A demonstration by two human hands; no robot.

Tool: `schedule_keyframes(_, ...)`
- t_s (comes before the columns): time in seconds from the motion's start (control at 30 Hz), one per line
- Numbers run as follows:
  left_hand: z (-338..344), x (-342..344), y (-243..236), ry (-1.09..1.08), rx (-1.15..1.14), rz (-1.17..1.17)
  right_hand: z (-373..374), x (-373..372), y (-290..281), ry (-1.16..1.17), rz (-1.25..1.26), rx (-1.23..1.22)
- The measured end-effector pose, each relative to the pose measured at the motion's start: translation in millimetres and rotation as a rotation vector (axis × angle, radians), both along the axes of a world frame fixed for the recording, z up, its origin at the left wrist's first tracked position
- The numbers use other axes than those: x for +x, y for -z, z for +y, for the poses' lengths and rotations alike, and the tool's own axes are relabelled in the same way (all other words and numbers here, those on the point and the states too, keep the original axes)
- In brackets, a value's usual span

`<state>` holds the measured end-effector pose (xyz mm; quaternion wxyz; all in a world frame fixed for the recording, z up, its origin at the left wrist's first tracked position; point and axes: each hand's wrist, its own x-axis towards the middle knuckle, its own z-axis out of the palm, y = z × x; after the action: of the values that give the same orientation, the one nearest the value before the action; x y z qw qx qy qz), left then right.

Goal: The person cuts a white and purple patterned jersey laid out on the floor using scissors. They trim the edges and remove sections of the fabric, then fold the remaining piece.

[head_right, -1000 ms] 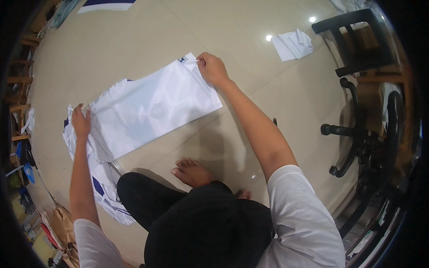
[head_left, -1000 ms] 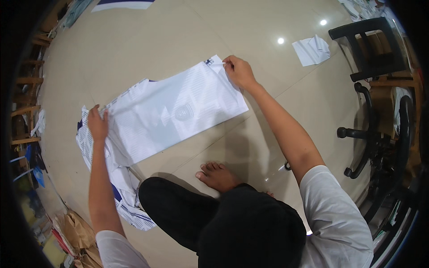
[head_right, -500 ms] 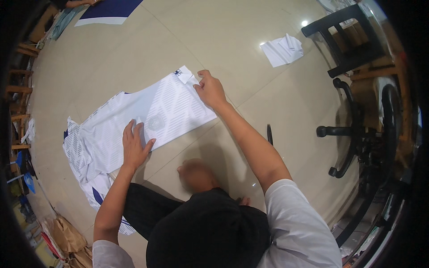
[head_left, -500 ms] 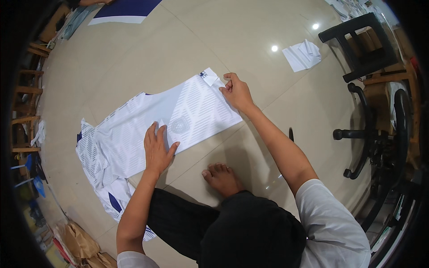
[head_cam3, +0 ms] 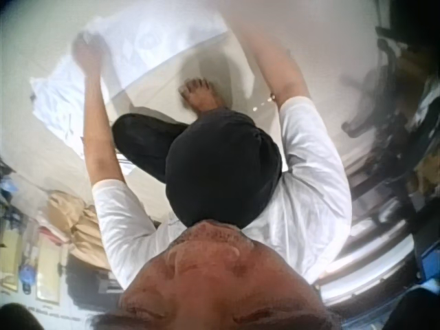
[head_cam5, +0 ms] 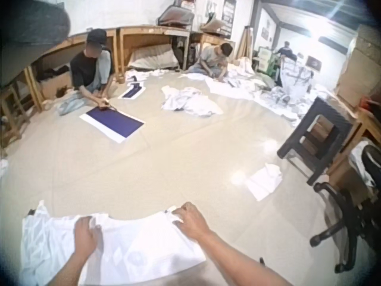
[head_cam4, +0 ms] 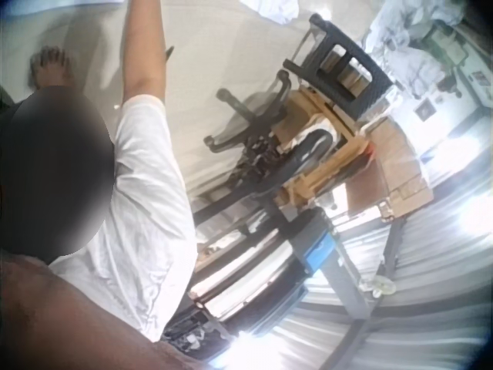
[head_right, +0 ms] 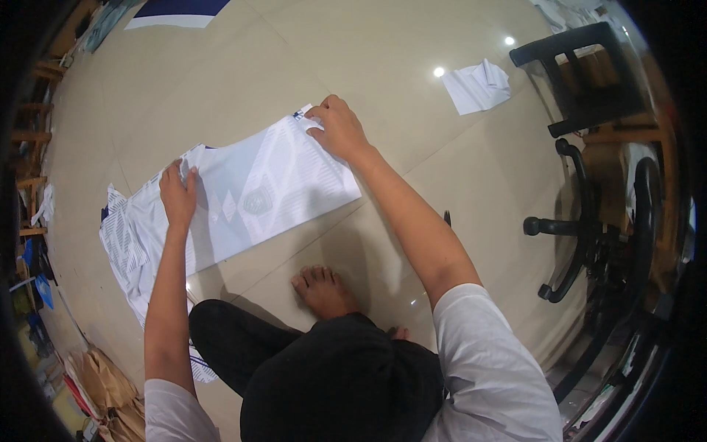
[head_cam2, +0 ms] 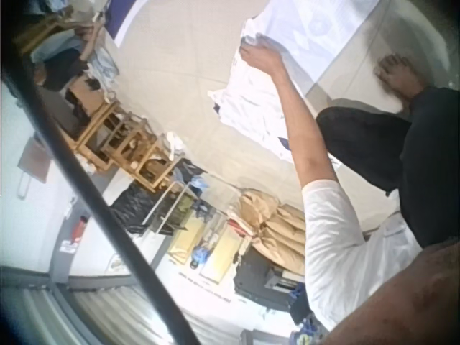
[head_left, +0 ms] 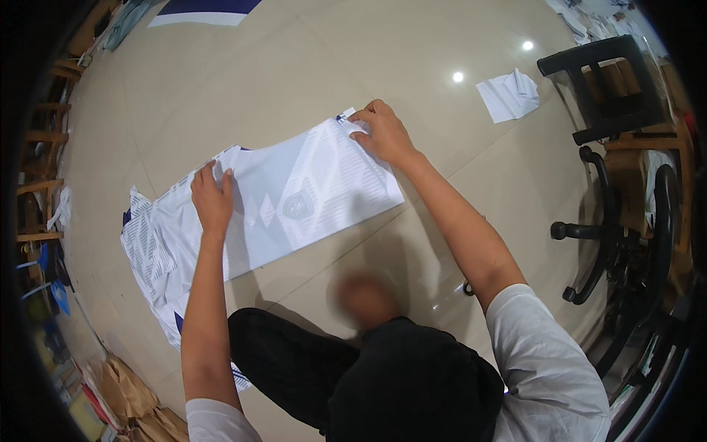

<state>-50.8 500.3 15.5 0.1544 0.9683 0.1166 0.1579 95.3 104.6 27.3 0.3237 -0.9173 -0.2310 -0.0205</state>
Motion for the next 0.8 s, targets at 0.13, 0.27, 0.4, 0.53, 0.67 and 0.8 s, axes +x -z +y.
schedule_keyframes(0.13,16,19,5,-0.026,0.022,0.127,-1,1,8,-0.015,0.042,0.031)
schedule_keyframes(0.27,18,26,8,-0.025,0.043,0.162,-1,0,6,0.034,0.030,0.111)
schedule_keyframes(0.4,29,28,14,0.045,0.020,0.071,10,0,-2,0.177,0.214,0.322)
schedule_keyframes(0.53,29,34,13,0.082,0.051,0.075,13,10,2,0.307,0.344,0.290)
schedule_keyframes(0.67,26,40,11,0.105,-0.001,0.095,8,17,15,0.288,0.260,0.174)
schedule_keyframes(0.8,22,37,8,0.106,-0.055,0.057,6,15,15,0.257,0.301,0.086)
